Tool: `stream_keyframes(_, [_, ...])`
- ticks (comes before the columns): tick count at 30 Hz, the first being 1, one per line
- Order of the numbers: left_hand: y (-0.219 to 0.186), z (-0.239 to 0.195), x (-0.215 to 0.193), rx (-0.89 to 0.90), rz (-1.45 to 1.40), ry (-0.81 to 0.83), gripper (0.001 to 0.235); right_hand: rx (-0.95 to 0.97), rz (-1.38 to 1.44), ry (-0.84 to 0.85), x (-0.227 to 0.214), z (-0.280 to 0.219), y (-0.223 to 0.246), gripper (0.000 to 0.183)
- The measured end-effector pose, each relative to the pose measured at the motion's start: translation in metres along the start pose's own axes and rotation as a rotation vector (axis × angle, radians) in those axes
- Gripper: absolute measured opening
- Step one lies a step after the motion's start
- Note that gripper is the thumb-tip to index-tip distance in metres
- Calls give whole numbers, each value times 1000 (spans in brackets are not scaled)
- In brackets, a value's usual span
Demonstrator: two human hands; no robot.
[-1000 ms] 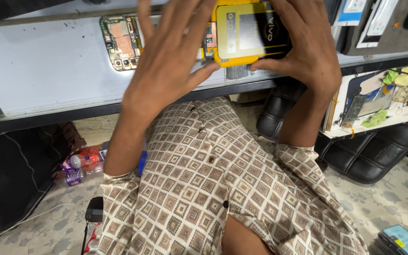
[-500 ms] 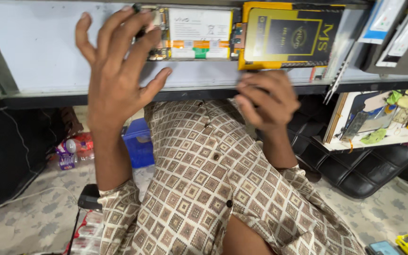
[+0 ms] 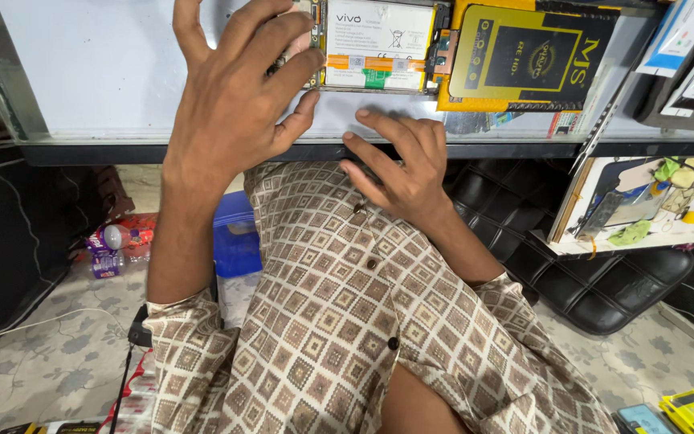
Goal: The person uses tweezers to adjust and connect internal components of a disassembled Vivo smartphone, including the battery and ribbon cables. They repeatedly reposition the phone and handle a yellow screen protector package while working on the device.
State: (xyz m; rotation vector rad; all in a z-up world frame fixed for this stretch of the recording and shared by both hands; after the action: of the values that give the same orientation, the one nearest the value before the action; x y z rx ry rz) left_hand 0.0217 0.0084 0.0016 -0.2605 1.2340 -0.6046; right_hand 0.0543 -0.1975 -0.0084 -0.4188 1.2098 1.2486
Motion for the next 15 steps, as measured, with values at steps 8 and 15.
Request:
stream_keyframes(8, [-2, 3, 0, 17, 48, 7, 25, 202, -104, 4, 9, -1, 2, 58])
stream_keyframes(15, [0, 1, 0, 10, 9, 20, 25, 245, -155, 25, 9, 3, 6, 60])
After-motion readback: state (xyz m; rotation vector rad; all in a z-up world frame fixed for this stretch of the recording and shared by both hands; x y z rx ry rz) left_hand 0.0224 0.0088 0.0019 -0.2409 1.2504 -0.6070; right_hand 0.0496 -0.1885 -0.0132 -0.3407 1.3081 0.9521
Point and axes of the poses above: each hand's wrist, its own z-axis towards the middle knuckle, its own x-axis out of the palm, y = z × x, the point moved 6 cm from there along z, towards the middle knuckle, and after that the axes turned 3 degrees about -z, right-handed, at the moved point
